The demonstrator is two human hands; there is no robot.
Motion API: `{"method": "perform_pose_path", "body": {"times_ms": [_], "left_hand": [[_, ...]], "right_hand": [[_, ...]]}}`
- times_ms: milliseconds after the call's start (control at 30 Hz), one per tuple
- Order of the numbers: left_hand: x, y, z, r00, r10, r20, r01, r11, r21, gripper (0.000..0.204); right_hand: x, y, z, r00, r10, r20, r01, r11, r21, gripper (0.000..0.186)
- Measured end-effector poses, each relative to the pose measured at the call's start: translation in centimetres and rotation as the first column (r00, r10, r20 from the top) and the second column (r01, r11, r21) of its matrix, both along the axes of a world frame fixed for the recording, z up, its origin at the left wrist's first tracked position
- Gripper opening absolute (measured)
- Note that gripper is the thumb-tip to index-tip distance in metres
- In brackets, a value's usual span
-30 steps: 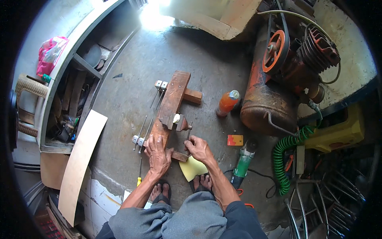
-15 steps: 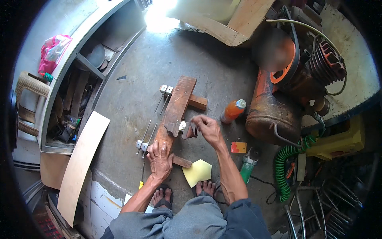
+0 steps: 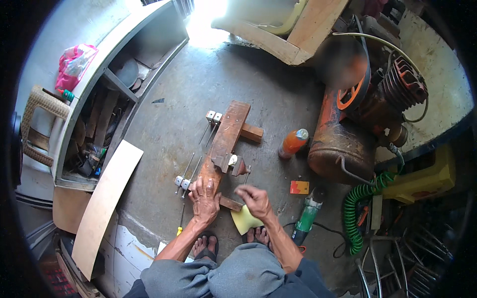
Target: The person cuts a metal piece clamped in a vise using an angle grinder, fits a small piece of foam onto the metal hardware by hand, and clamps the assembled part back into the vise.
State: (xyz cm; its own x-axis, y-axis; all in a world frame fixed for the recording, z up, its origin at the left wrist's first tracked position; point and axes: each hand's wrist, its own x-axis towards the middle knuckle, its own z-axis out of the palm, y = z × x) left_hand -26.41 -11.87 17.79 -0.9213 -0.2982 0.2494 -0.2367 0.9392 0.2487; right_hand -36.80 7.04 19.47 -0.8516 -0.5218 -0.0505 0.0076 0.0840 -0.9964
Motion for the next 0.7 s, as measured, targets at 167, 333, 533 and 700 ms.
{"method": "perform_pose_path", "body": {"times_ms": [167, 333, 533, 700], "left_hand": [[-1.1, -0.4, 0.9, 0.999, 0.008, 0.032, -0.008, 1.000, 0.000, 0.073], [0.1, -0.7, 0.2, 0.999, 0.019, 0.046, -0.016, 0.997, -0.069, 0.072], [0.1, -0.5, -0.4, 0.998, -0.025, 0.051, 0.030, 0.995, -0.094, 0.071], [0.4, -0.4, -0.3, 0.999, -0.020, 0.045, 0.024, 0.995, -0.097, 0.071]], "right_hand": [[3.2, 2.1, -3.6, 0.992, -0.126, 0.032, 0.105, 0.922, 0.374, 0.031], [-2.1, -0.6, -0.6, 0.981, 0.078, 0.178, -0.121, 0.963, 0.240, 0.029], [-9.3, -2.1, -3.5, 0.905, -0.092, -0.414, 0.256, 0.897, 0.360, 0.019], [-12.6, -3.2, 3.7, 0.983, -0.129, 0.133, 0.120, 0.990, 0.073, 0.024]]}}
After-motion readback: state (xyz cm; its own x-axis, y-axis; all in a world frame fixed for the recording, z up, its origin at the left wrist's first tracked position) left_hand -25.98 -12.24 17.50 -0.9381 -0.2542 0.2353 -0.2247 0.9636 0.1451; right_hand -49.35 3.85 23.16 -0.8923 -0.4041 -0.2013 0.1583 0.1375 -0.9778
